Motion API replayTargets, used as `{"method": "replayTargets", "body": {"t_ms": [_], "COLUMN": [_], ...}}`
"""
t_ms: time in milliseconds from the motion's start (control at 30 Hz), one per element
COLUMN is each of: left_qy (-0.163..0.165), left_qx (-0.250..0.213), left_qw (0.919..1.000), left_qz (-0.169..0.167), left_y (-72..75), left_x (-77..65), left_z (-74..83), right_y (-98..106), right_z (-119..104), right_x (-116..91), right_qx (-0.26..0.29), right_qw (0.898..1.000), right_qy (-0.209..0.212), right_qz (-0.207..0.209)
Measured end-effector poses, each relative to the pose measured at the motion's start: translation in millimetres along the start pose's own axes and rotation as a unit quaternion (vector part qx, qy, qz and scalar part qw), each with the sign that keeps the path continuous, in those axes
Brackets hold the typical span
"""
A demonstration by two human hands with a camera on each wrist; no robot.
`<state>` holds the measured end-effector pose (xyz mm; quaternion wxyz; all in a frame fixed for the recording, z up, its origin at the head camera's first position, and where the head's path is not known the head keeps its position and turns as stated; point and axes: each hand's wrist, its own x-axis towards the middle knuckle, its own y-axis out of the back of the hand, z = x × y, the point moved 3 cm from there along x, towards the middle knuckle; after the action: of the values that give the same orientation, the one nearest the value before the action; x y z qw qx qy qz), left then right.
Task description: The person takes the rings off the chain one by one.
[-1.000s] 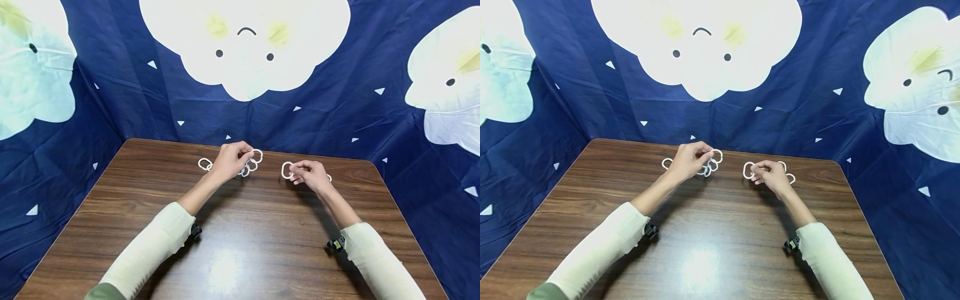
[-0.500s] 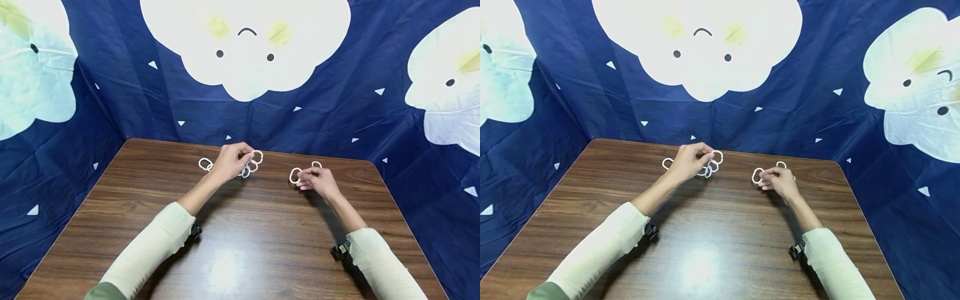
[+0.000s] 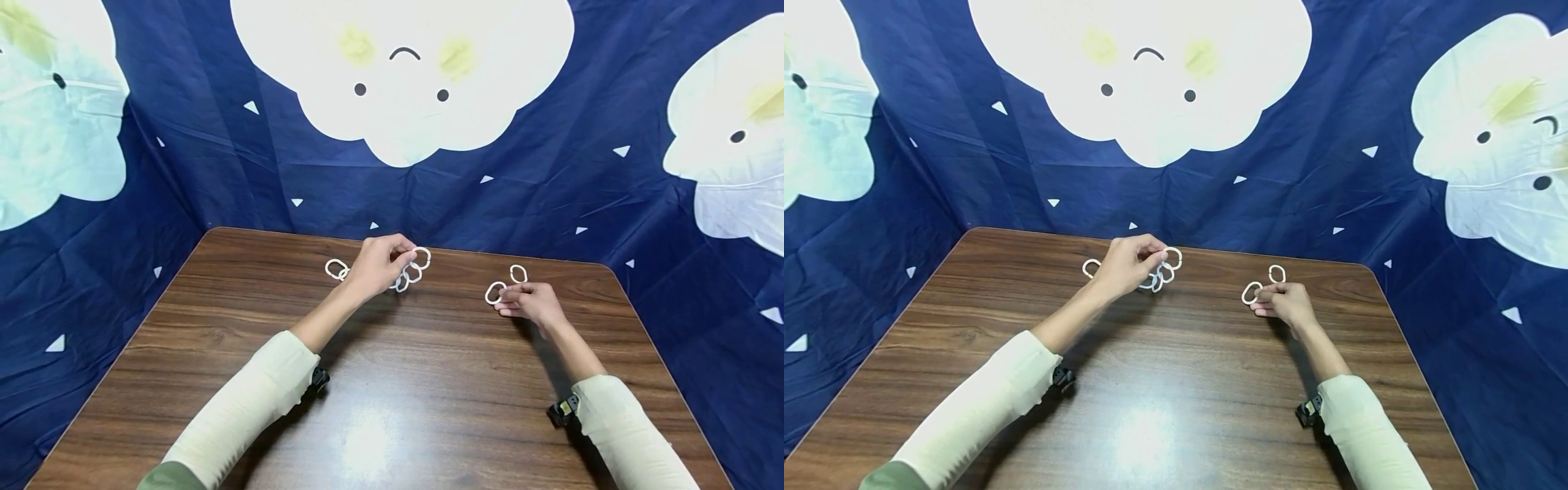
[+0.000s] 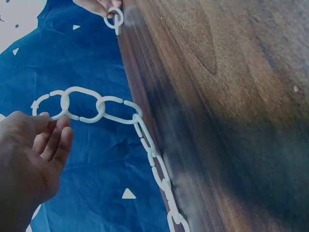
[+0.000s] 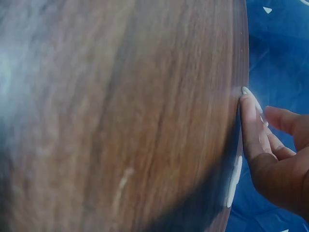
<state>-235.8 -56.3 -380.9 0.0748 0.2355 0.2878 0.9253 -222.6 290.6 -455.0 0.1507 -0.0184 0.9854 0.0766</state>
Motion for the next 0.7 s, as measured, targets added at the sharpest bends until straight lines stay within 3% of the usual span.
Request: {"method": "replayTargets", "body": {"t_ms": [267,700], "left_qy": [0.002,-0.009], "left_qx": [0.007,0.012], "left_qw": [1.0000,0.9999], "left_qz": [0.002,0.005], "left_y": [0.7,0.3], "left_x": [-0.2,-1.1], "left_z": [-0.3,2.2], "right_y": [11.0,21.8], "right_z": [-1.3,4.1], "right_x": [0.4,5.7], "right_qx": [0.017,0.029], "right_qw": [1.000,0.997], "right_qy": [-0.011,-0.067], "right_qz": [0.006,0.019]}}
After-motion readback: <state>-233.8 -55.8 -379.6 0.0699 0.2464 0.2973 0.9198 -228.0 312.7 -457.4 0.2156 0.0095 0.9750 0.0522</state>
